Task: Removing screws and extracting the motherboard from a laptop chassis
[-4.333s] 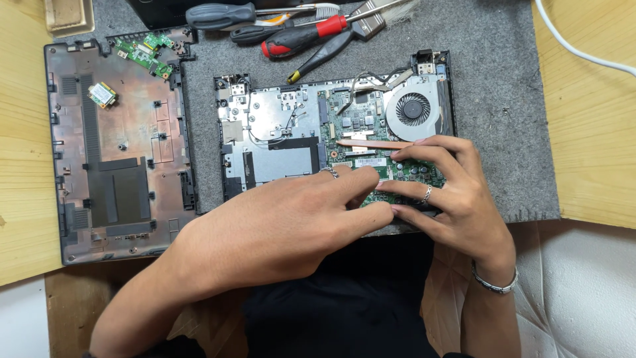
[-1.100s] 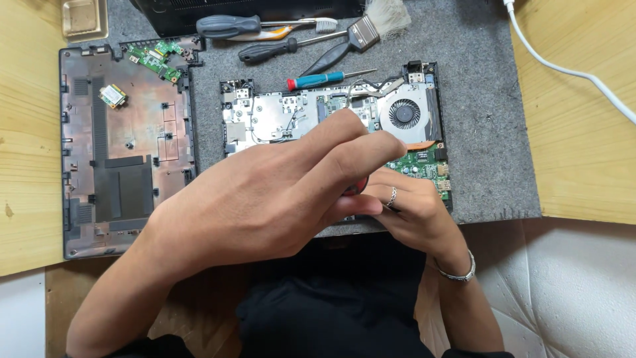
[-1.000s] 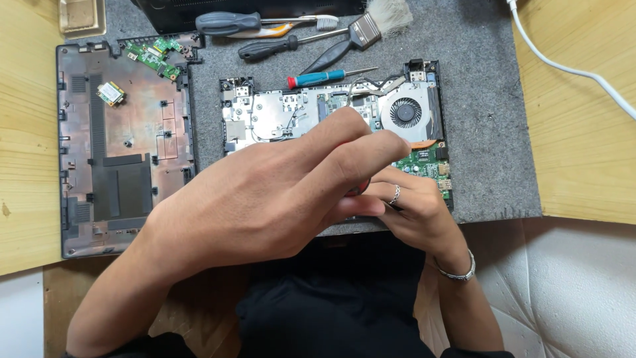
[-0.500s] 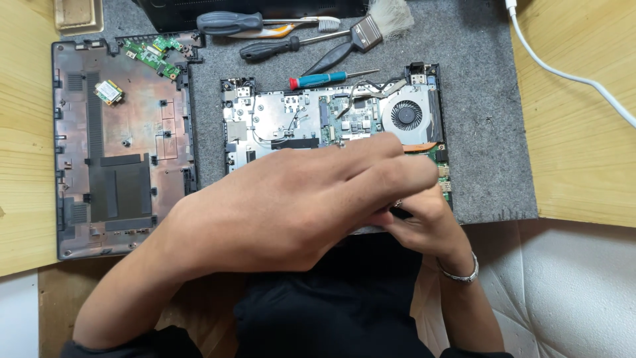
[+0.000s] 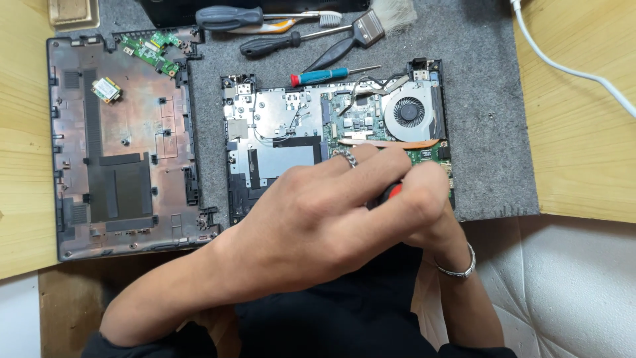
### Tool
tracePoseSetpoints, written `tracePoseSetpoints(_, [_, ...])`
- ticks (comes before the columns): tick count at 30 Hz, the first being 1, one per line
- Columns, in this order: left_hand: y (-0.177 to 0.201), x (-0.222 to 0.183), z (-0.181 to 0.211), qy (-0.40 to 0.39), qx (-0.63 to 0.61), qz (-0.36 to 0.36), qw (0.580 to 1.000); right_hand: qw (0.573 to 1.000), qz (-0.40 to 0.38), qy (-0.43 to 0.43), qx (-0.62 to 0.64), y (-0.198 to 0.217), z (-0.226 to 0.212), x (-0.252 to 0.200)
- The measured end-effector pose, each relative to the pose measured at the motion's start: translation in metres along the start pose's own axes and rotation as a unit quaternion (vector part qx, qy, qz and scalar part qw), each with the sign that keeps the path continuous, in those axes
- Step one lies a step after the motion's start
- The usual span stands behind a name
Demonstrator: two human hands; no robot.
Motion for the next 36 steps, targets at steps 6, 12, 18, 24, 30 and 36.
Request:
tracePoseSetpoints(6, [0.007, 0.001, -0.01, 0.013, -0.336, -0.084, 0.938, 0.999, -0.004, -0.021, 0.029, 0.004, 0.009, -0.004])
tracePoseSetpoints(12, [-0.028, -0.01, -0.001, 0.005, -0.574, 0.01, 0.819, 0.996, -0.012, -0.041, 0.079, -0.003, 0.017, -0.004])
tracePoseSetpoints(18, [-0.028, -0.005, 0.011, 0.035, -0.562, 0.082, 0.822, 0.991, -0.016, -0.07, 0.115, -0.001, 0.02, -0.009])
tracePoseSetpoints(24, [-0.039, -0.019, 0.016, 0.114, -0.286, 0.262, 0.915, 0.985, -0.027, -0.088, 0.148, 0.001, 0.017, -0.008])
tracePoseSetpoints(30, [-0.038, -0.02, 0.006, 0.154, -0.343, 0.132, 0.917, 0.991, -0.063, -0.035, 0.112, -0.001, -0.003, 0.009])
tracePoseSetpoints(36, [-0.009, -0.02, -0.009, 0.127, -0.386, 0.069, 0.911, 0.995, -0.088, 0.018, 0.045, 0.0, 0.012, -0.005])
Point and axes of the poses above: each hand's wrist, its own x-axis towards the middle knuckle, its own y-axis out of the back of the hand, z = x × y, the point moved 4 cm from there along x, towards the middle knuckle, and after that the axes turned 9 degrees about x, right-handed, at the moved point
